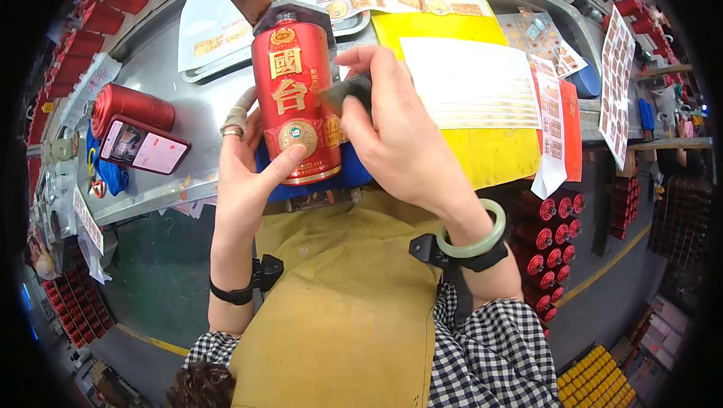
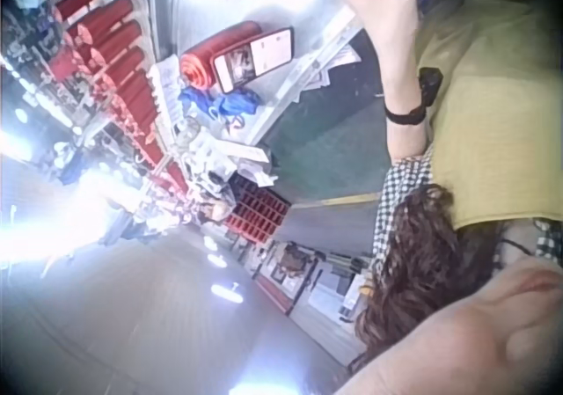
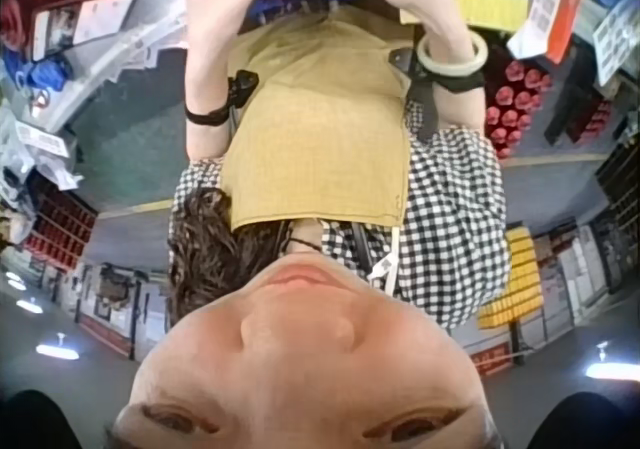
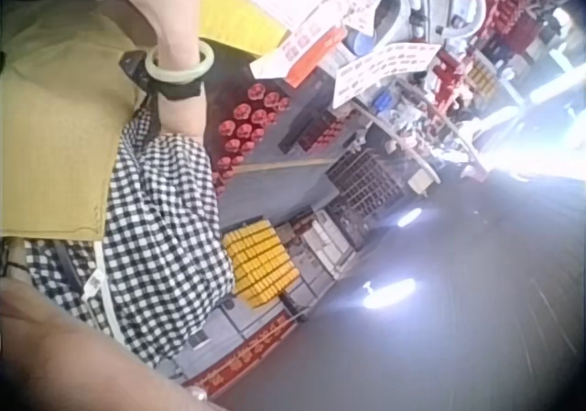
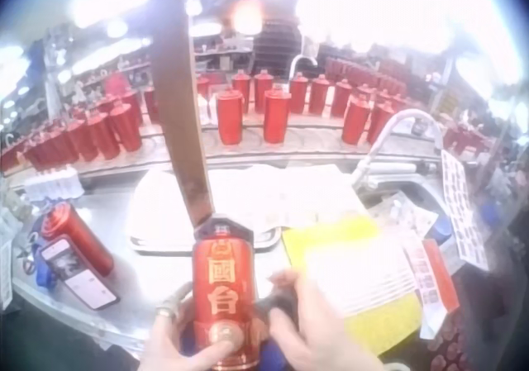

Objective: Applying decorative and informational labels to red cylindrical canisters on a factory production line.

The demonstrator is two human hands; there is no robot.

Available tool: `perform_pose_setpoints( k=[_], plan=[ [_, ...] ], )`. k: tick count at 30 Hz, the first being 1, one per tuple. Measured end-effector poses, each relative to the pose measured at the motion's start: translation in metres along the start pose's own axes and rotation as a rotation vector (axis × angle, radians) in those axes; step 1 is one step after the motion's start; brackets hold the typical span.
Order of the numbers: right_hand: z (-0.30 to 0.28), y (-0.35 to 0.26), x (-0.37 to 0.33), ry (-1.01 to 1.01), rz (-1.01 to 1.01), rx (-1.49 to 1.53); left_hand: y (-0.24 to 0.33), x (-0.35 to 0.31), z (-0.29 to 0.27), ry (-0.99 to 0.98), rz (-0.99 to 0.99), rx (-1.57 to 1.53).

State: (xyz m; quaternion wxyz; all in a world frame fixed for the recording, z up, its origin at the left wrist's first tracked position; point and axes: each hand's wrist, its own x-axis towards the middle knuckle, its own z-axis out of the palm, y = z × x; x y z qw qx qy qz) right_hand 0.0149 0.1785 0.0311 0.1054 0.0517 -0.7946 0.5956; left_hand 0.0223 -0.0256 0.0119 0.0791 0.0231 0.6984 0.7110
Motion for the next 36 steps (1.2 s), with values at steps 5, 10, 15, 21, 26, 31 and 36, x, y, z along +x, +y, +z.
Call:
perform_pose_setpoints(
  k=[5,10,15,21,26,31,36],
  plan=[
    [-0.005,-0.034,0.024,-0.31,-0.482,-0.29,-0.002,0.008,-0.001,-0.013,0.041,0.044],
    [0.004,-0.038,0.033,-0.235,-0.701,-0.503,0.002,0.004,0.0,-0.024,0.046,0.063],
    [0.0,-0.021,0.027,-0.136,-0.802,-0.47,-0.004,0.003,-0.019,-0.068,-0.059,-0.234],
    [-0.004,-0.004,-0.032,-0.247,-0.903,-0.5,-0.011,0.003,-0.016,-0.089,-0.001,-0.216],
    [-0.008,-0.012,-0.039,-0.177,-0.866,-0.517,-0.007,-0.001,-0.012,-0.096,0.044,-0.084],
    [-0.01,-0.006,-0.044,-0.368,-0.684,-0.303,-0.016,-0.005,-0.021,-0.073,0.004,-0.159],
    [-0.021,0.002,-0.04,-0.168,-0.353,-0.224,-0.029,-0.024,-0.016,0.095,0.527,0.578]
  ],
)
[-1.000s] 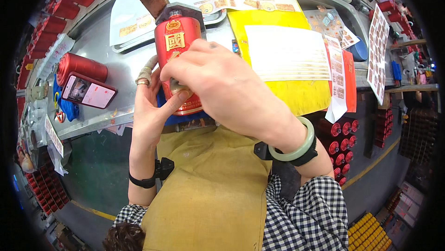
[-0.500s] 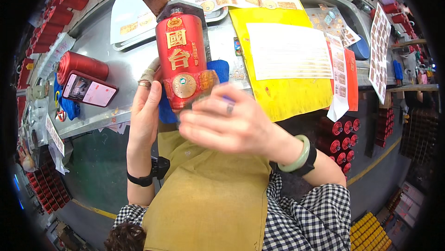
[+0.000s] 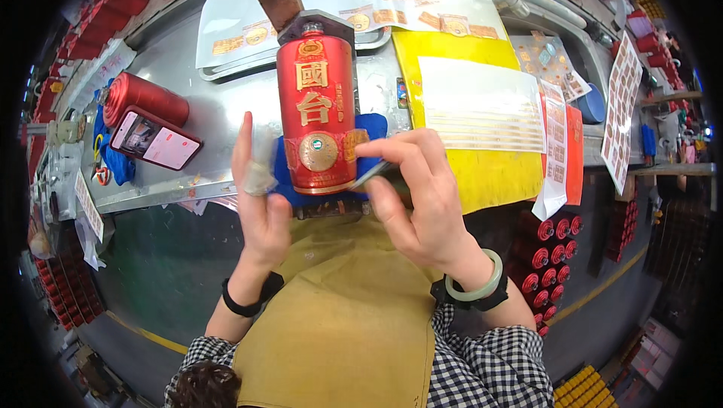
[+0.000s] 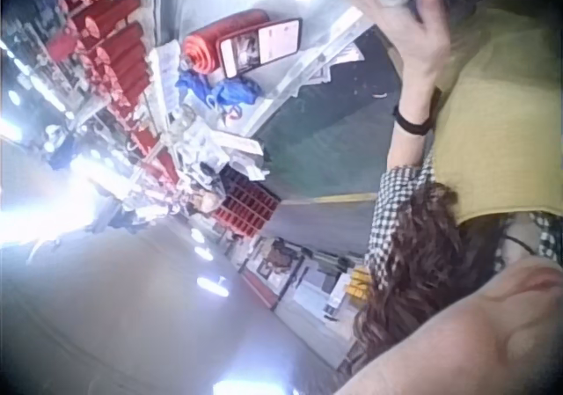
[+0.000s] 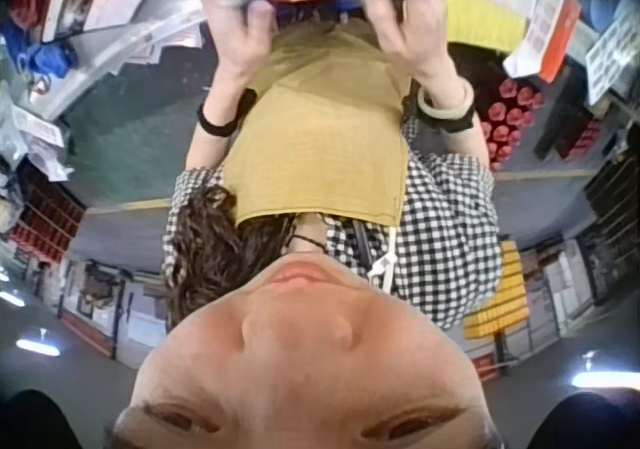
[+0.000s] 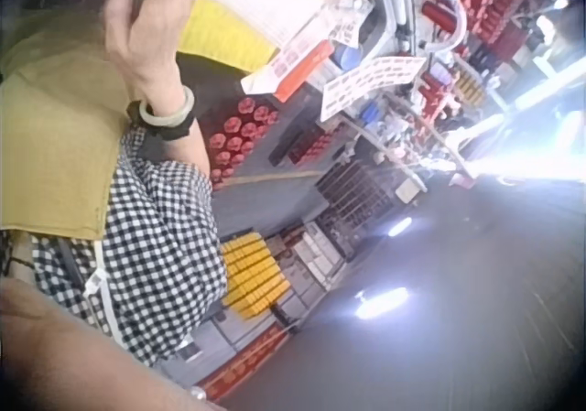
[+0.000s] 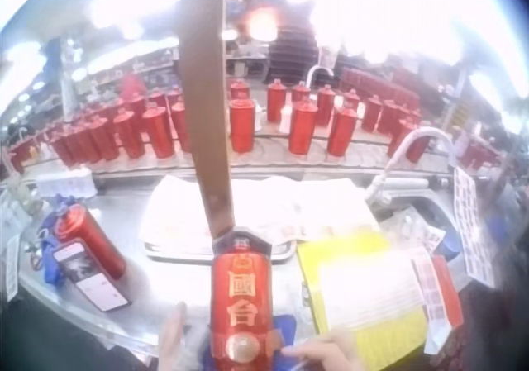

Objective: Applying decorative and informational labels to red cylindrical canisters on a factory production line.

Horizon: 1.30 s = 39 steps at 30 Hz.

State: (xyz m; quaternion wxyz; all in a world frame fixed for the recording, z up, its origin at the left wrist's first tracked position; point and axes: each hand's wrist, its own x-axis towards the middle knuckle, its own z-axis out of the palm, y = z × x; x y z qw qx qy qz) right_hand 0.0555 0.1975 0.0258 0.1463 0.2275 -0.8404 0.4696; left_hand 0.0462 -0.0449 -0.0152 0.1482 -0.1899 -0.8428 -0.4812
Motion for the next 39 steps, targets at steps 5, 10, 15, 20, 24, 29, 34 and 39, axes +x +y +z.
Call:
perform_pose_setpoints(
  k=[5,10,15,20,24,29,34,39],
  plan=[
    [0.028,-0.003,0.01,-0.066,0.12,-0.234,-0.001,-0.019,0.011,-0.063,-0.03,0.17],
    [0.05,0.003,0.008,-0.026,0.176,-0.211,0.01,0.011,-0.01,-0.074,-0.327,-0.433],
    [0.043,-0.002,0.017,-0.014,0.245,0.005,-0.033,0.015,-0.009,-0.101,-0.322,-0.409],
    [0.05,-0.001,0.016,0.023,0.464,0.201,-0.034,0.023,-0.02,-0.148,-0.322,-0.323],
    [0.052,0.003,0.015,0.017,0.516,0.228,-0.031,0.026,-0.025,-0.122,-0.382,-0.487],
    [0.056,0.002,0.017,0.056,0.549,0.295,-0.038,0.02,-0.022,-0.062,-0.403,-0.658],
    [0.056,-0.002,0.019,0.055,0.597,0.276,-0.04,0.017,-0.013,-0.021,-0.471,-0.634],
    [0.055,-0.003,0.02,0.056,0.611,0.277,-0.04,0.017,-0.011,-0.055,-0.478,-0.611]
  ],
)
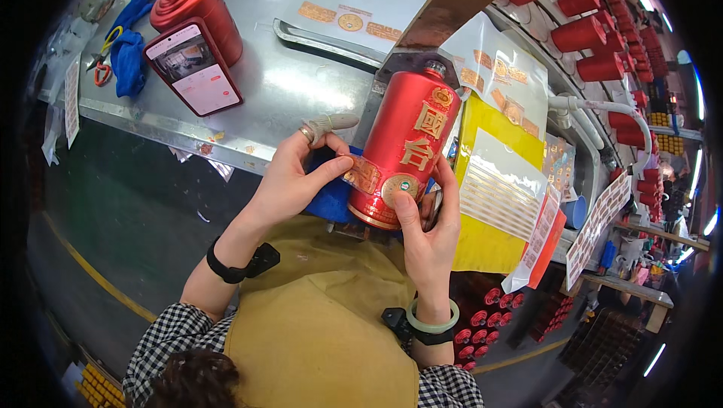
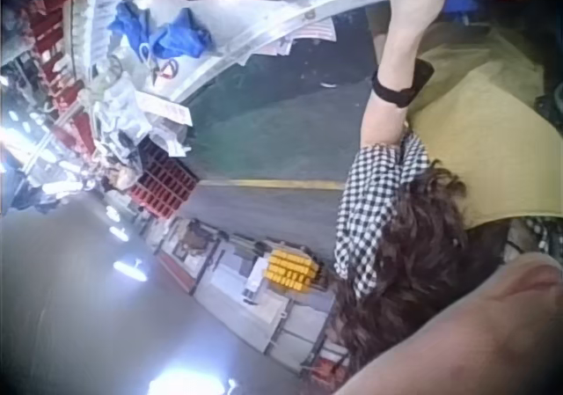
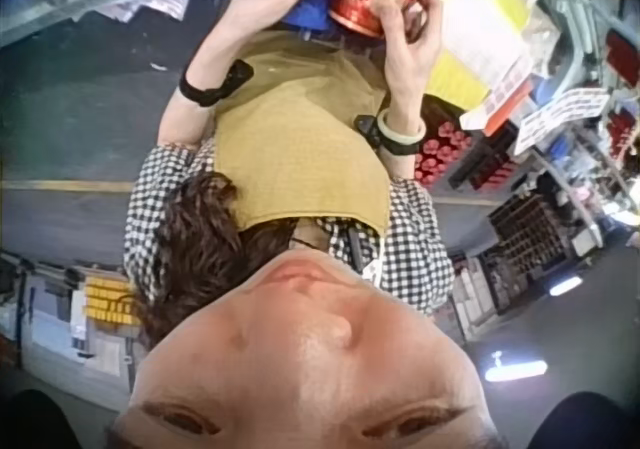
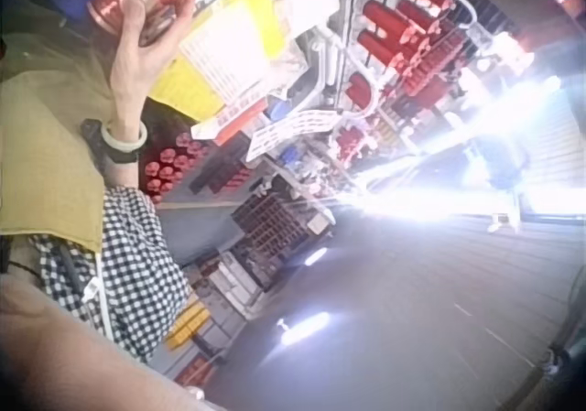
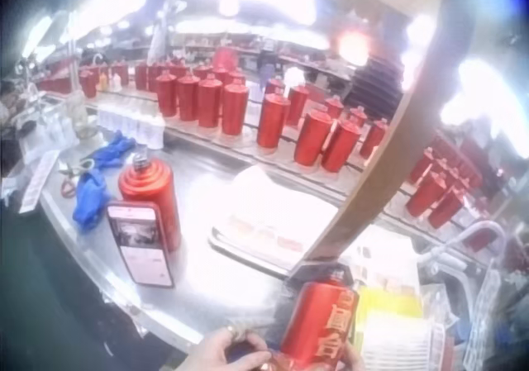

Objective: Applying decorative and informational labels to red cylindrical canisters on a factory production line.

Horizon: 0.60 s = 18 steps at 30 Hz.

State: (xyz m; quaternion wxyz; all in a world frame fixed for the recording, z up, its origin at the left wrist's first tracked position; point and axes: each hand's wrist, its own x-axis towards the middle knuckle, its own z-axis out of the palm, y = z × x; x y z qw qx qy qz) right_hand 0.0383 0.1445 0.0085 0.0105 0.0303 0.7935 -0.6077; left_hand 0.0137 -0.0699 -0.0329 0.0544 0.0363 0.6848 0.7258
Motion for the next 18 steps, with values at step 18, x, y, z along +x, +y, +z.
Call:
perform_pose_setpoints(
  k=[18],
  plan=[
    [-0.005,0.005,-0.002,-0.013,-0.041,0.049,-0.0062,-0.0029,0.0102,0.17,0.121,0.226]
  ],
)
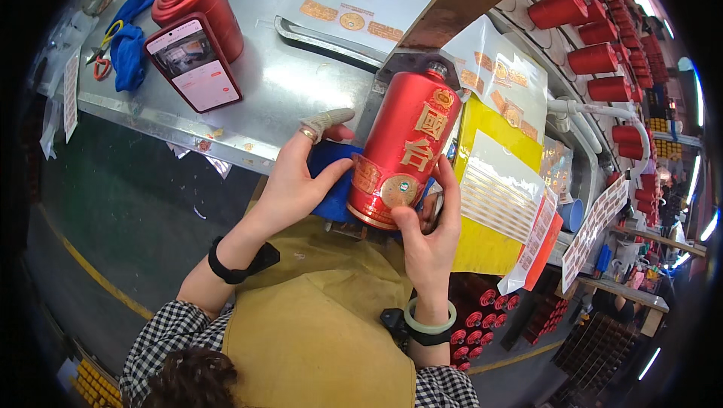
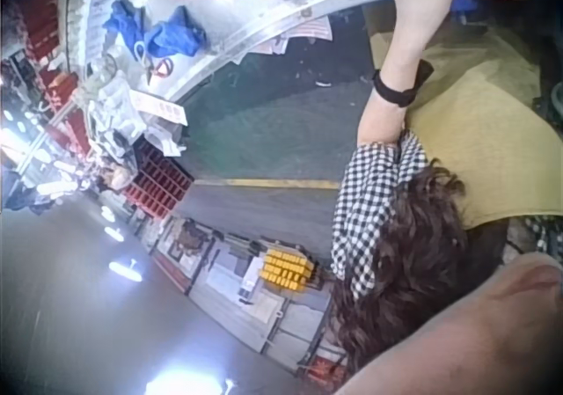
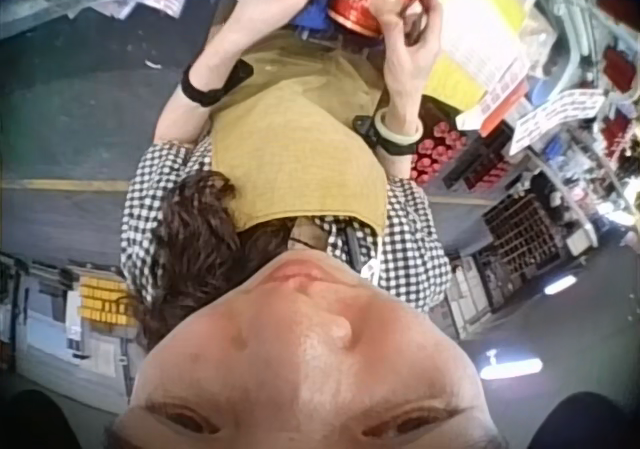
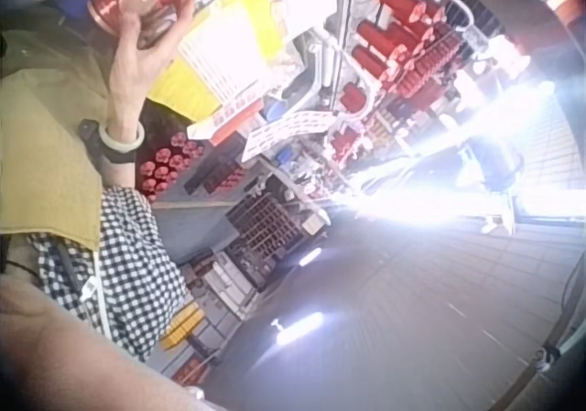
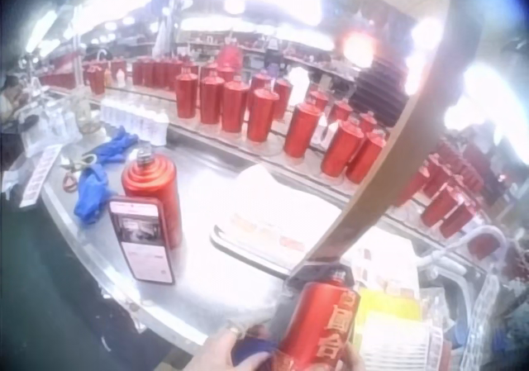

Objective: Applying decorative and informational labels to red cylindrical canisters on a factory production line.

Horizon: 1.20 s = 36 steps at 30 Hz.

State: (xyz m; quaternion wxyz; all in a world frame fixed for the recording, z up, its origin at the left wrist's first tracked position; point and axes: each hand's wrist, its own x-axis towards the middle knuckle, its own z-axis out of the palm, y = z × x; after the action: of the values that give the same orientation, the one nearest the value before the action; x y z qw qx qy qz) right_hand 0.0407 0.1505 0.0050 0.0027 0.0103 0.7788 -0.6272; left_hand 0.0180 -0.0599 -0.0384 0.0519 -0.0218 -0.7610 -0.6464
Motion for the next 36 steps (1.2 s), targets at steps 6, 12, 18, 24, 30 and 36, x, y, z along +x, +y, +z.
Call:
perform_pose_setpoints(
  k=[6,12,18,24,30,36],
  plan=[
    [-0.007,-0.003,-0.003,-0.057,-0.235,-0.546,0.011,-0.033,0.006,-0.011,0.383,0.379],
    [0.005,0.001,-0.001,0.016,-0.281,-0.505,0.004,-0.041,0.017,-0.054,0.28,0.435],
    [0.003,-0.019,0.002,-0.007,-0.26,-0.395,0.014,-0.041,0.021,-0.114,0.324,0.542],
    [-0.009,-0.021,0.0,-0.046,-0.342,-0.53,0.022,-0.028,0.021,0.054,0.403,0.429],
    [-0.011,-0.009,0.01,0.024,-0.033,-0.095,0.031,-0.014,0.027,-0.004,0.417,0.401],
    [-0.023,0.009,0.009,-0.022,0.184,0.255,0.002,-0.019,0.015,-0.199,0.234,0.22]
  ],
)
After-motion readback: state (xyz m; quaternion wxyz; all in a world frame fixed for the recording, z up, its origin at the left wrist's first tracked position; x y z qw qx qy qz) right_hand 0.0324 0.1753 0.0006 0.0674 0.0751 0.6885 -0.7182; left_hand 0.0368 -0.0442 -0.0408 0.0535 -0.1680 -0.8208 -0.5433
